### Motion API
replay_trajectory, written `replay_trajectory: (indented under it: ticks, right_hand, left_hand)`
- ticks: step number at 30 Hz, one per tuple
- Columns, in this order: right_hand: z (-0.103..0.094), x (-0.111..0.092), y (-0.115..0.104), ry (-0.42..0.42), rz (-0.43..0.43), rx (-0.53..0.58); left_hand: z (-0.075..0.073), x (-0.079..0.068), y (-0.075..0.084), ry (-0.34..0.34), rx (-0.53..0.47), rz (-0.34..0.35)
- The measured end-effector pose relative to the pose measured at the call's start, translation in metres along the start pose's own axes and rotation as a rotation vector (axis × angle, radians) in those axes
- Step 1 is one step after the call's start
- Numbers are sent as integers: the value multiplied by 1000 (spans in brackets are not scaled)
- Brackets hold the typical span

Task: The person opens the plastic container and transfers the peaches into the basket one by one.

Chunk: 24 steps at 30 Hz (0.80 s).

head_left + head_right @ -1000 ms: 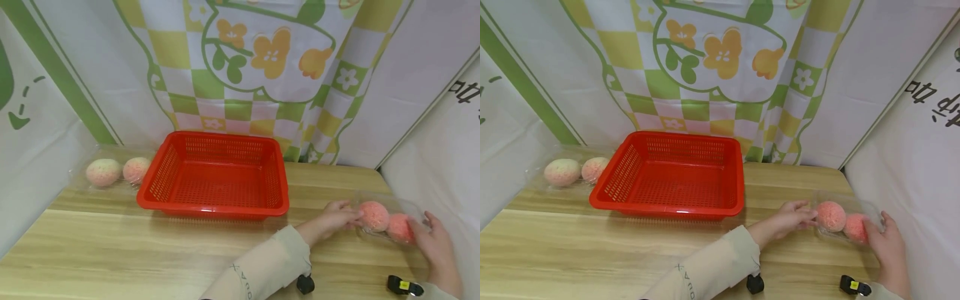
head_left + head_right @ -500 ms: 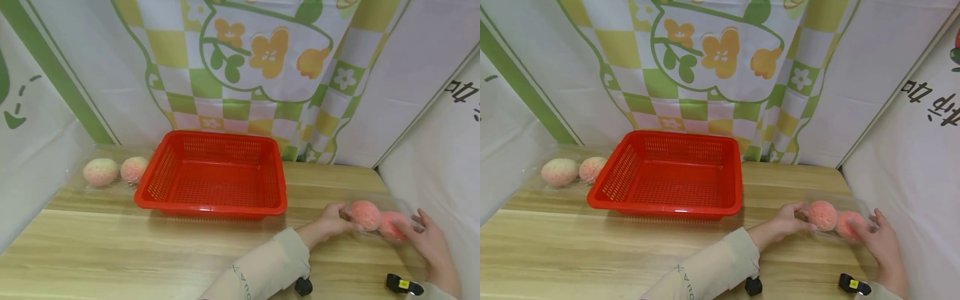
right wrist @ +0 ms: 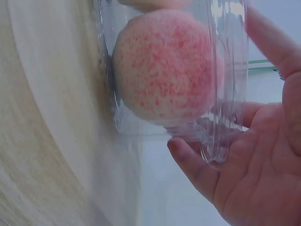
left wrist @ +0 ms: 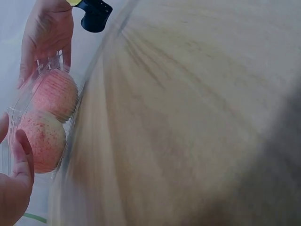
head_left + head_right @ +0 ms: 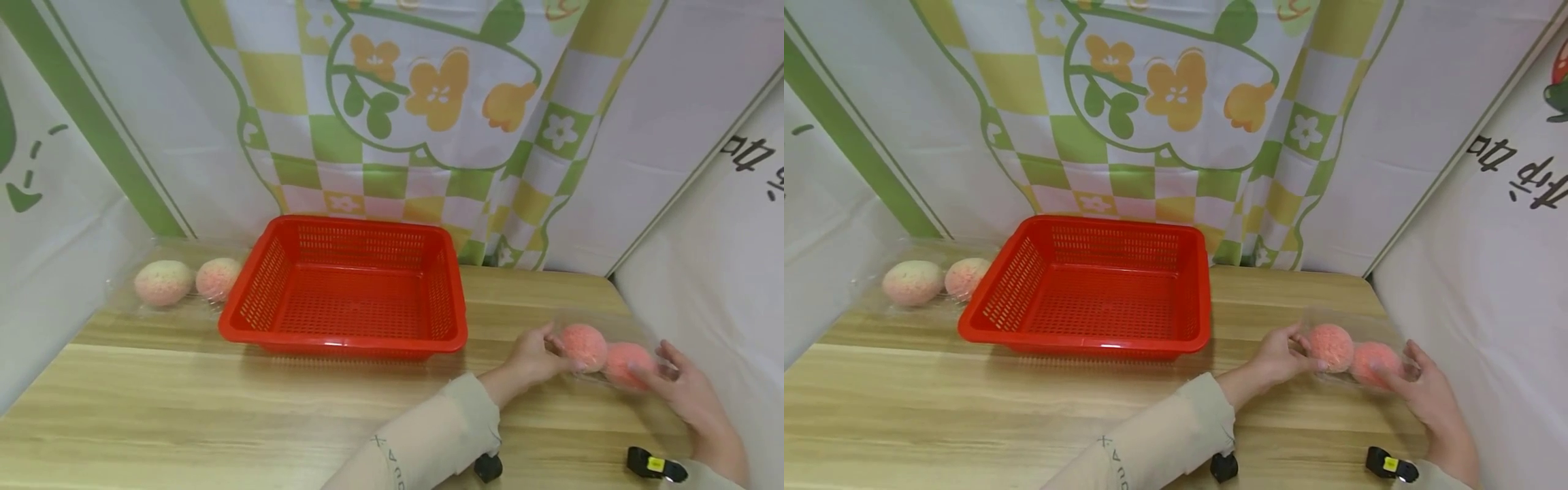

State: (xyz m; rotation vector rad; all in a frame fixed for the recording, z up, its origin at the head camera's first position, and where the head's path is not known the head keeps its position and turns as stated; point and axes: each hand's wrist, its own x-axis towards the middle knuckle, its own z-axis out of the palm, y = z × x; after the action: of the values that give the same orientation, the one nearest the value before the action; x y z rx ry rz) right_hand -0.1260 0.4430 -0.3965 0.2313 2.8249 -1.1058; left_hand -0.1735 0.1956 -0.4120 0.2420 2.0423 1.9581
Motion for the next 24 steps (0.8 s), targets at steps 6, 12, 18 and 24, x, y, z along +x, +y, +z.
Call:
replay_trajectory:
  ticks: [6,12,18,24]
  right_hand:
    - [2,-1,-9,-62,-1,82]
    - [4,-1,-19,-108,-54,70]
    - [7,0,-28,-139,-119,13]
    - [14,-2,-36,-158,-165,-24]
  left_hand:
    - [-9,-1,1,-2,-1,30]
    - [-20,-7,-1,8,-15,15]
    - [-32,-15,-1,24,20,9]
    - [-44,-23,1,12,36,24]
